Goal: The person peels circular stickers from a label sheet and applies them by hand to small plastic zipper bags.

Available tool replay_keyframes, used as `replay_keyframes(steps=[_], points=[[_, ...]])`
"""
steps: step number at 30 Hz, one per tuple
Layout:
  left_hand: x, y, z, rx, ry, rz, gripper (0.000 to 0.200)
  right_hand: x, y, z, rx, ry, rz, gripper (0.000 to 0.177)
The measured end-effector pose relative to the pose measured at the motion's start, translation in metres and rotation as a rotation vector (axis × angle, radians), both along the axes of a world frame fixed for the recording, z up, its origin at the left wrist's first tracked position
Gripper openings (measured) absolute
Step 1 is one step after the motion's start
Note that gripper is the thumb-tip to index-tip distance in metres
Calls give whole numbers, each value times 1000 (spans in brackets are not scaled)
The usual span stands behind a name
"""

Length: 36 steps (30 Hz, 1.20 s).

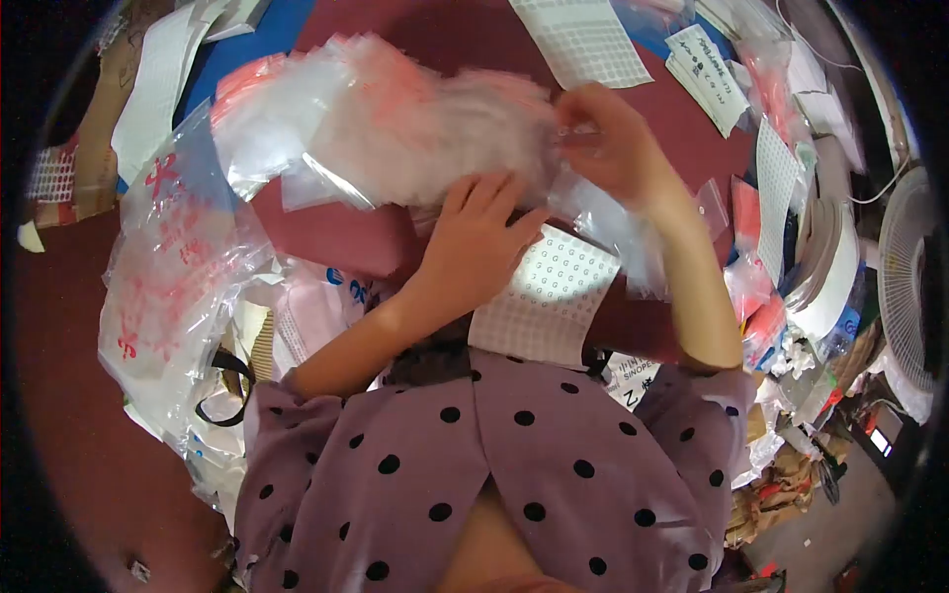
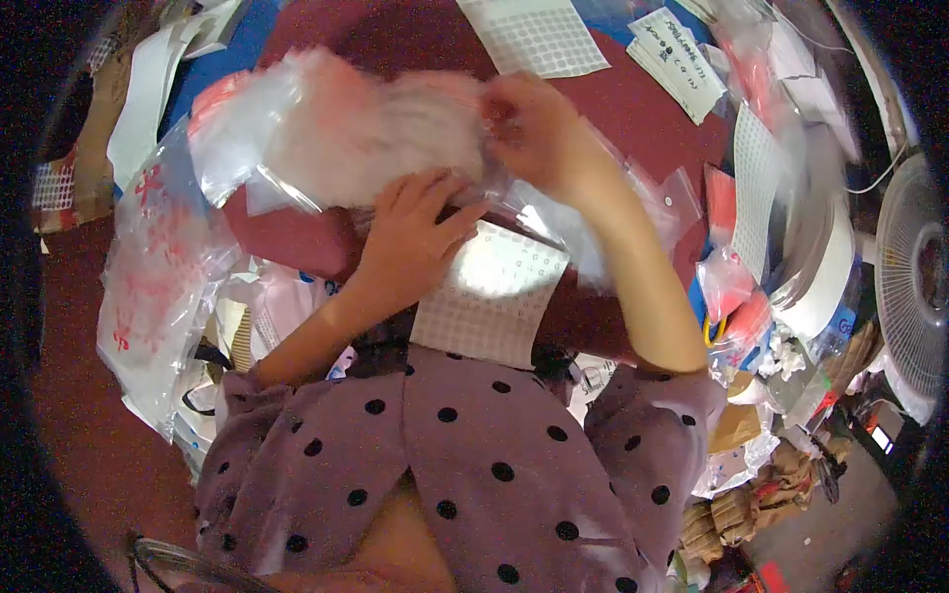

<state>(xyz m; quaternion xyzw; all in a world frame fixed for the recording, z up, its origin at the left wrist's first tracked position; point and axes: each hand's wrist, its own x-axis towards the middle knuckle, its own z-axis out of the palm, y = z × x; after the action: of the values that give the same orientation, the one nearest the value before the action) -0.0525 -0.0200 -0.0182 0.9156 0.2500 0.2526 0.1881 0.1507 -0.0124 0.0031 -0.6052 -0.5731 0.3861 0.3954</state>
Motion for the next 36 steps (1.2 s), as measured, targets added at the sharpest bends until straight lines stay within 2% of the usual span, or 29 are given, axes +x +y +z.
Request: replay_keyframes(steps=[2, 3, 5, 9, 12, 14, 18, 20, 21, 23, 24, 26, 28, 30, 31, 33, 36], points=[[1, -1, -14, -13, 114, -101, 34, -9, 16, -8, 47, -396, 229, 23], [2, -1, -17, -13, 117, -112, 34, -9, 15, -8, 45, -393, 218, 23], [2, -3, -20, -45, 66, -88, 37, -9, 14, -7, 60, -668, 65, 26], [4, -3, -20, -6, 49, -80, 32, -4, 19, -8, 62, -542, 86, 26], [4, -3, -21, -17, 50, -126, 32, -10, 21, -9, 72, -480, 202, 25], [3, -3, -19, -48, 23, -103, 32, -10, 15, 2, 57, -858, 31, 26], [2, -5, -20, -68, 41, -69, 32, 4, 14, 9, -65, -900, 47, 29], [3, -2, -20, -35, 52, -119, 31, 0, 17, 2, -84, -477, 151, 32], [3, -2, -19, -35, 55, -116, 31, -4, 18, 1, -82, -474, 153, 32], [3, -1, -17, -108, -2, -146, 29, -12, 17, 2, -158, -770, 33, 29], [2, -1, -18, -108, 0, -145, 29, -10, 16, 2, -157, -768, 34, 29], [1, -2, -22, -101, -15, -38, 26, 1, 13, 3, 223, -1224, -52, 25], [3, -1, -23, -98, -26, -46, 27, 4, 13, -3, 257, -1217, -23, 25], [4, -1, -21, -90, -35, -59, 29, 0, 16, -9, 67, -689, 163, 23], [4, 0, -18, -83, -38, -93, 29, -4, 18, -8, 72, -688, 158, 23], [0, 2, -10, -70, -40, -128, 28, -13, 21, -2, -120, -1013, 102, 20], [-13, -3, 0, -126, -119, -148, 24, -6, 16, 22, -228, -1005, 38, 23]])
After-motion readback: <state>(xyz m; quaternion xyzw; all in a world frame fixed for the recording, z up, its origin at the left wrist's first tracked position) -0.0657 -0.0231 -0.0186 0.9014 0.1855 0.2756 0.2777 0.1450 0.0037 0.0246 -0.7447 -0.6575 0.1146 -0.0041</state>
